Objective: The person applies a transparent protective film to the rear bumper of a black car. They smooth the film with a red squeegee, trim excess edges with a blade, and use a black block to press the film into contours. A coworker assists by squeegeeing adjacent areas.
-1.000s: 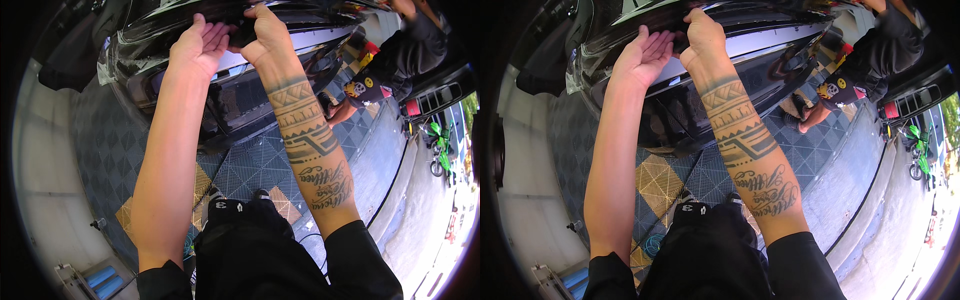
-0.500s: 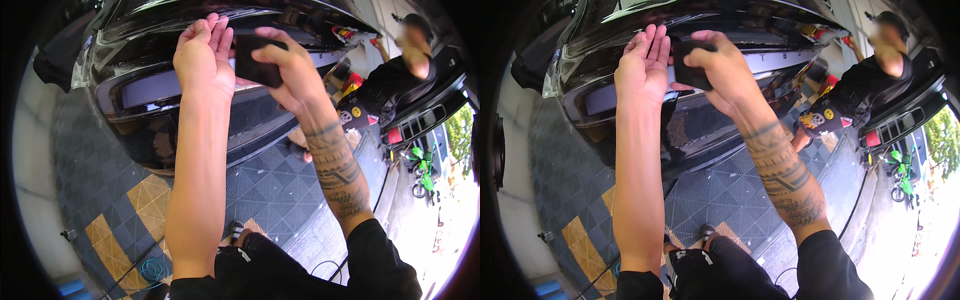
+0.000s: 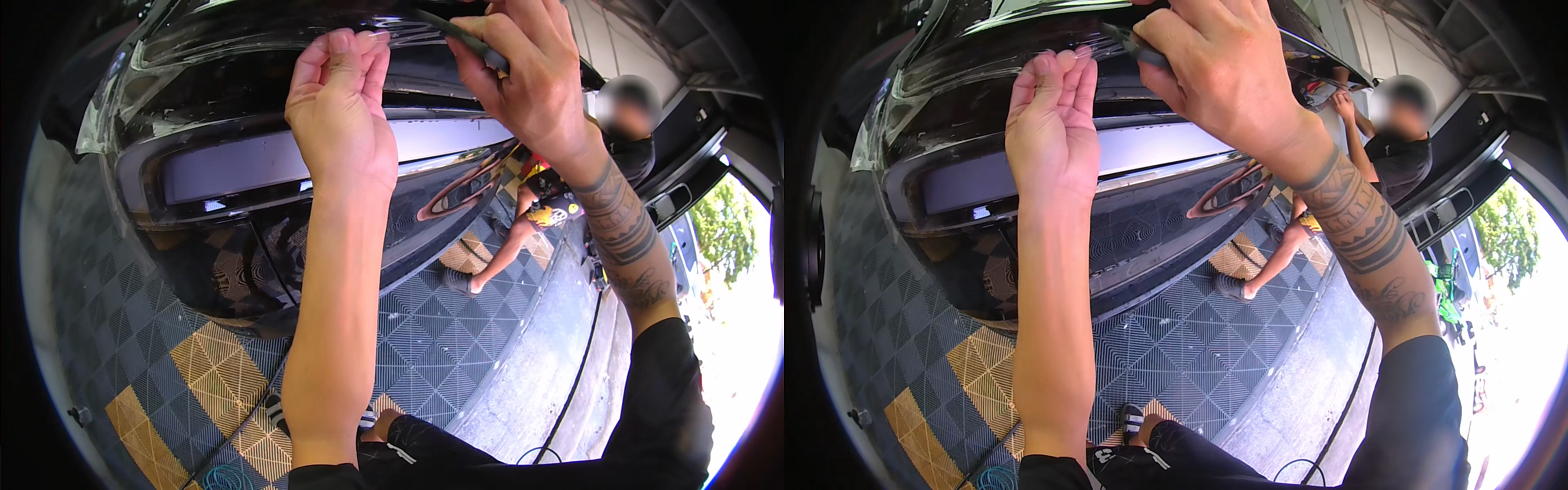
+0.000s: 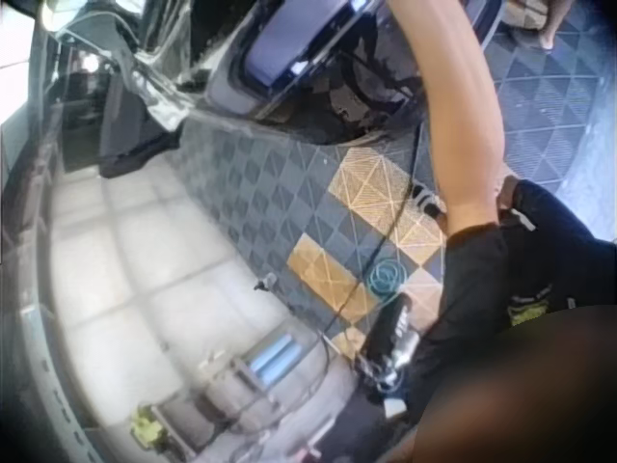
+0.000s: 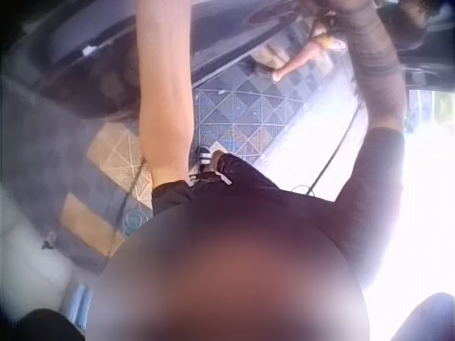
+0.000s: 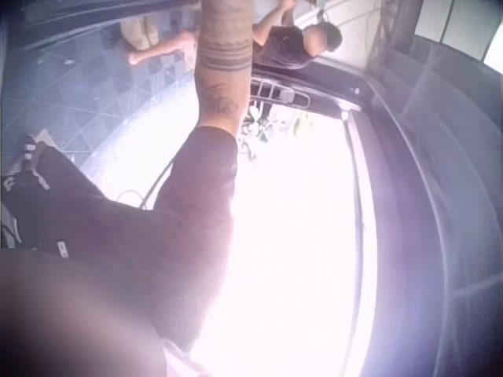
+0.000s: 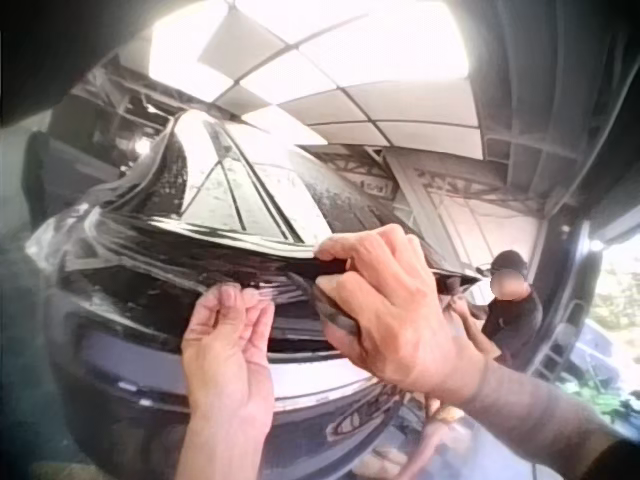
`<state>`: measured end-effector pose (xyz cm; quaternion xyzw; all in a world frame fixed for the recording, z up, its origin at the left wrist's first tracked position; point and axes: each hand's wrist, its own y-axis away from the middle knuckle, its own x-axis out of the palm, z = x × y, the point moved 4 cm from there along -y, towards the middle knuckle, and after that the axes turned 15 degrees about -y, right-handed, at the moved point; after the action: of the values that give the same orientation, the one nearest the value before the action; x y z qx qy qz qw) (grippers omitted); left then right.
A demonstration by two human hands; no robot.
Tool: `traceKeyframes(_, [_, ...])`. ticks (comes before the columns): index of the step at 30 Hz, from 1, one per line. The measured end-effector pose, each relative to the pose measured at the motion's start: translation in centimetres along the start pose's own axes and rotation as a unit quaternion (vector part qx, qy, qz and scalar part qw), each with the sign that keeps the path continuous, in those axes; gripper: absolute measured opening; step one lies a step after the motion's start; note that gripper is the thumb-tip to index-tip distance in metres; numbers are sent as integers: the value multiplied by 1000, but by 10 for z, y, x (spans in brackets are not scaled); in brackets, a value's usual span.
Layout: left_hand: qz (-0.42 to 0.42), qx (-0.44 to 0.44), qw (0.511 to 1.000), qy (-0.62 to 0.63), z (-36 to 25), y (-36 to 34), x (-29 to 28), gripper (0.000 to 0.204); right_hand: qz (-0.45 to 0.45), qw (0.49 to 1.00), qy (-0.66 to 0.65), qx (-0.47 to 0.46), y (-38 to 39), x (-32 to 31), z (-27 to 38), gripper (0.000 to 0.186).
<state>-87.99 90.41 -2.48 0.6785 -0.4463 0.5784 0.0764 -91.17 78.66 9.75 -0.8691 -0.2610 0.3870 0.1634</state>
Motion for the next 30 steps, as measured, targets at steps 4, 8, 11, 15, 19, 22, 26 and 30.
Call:
traceKeyframes(4, [1,-32,999,5,-6,1,1,16,-18,1000,23,10,9,9,6,30])
traceKeyframes(8, [-56,-61,996,13,-13,6,7,18,-9,996,89,-26,3,18,9,25])
traceKeyframes(11, [-119,-70,990,39,-18,7,9,19,1,997,75,-3,-2,18,13,23])
traceKeyframes(15, [-164,-65,983,54,-24,3,3,17,22,998,26,54,-5,15,17,22])
traceKeyframes(19, [-110,-50,987,110,-20,-2,-2,12,32,998,36,39,-5,14,18,24])
traceKeyframes(22, [-44,-32,989,138,-15,-6,-7,9,45,996,50,54,-5,16,19,24])
traceKeyframes(26, [17,-12,991,136,-15,-8,-10,9,45,996,48,56,-10,10,21,30])
traceKeyframes(30, [-13,-53,994,97,-20,-5,-10,12,73,993,-46,74,-22,-2,19,37])
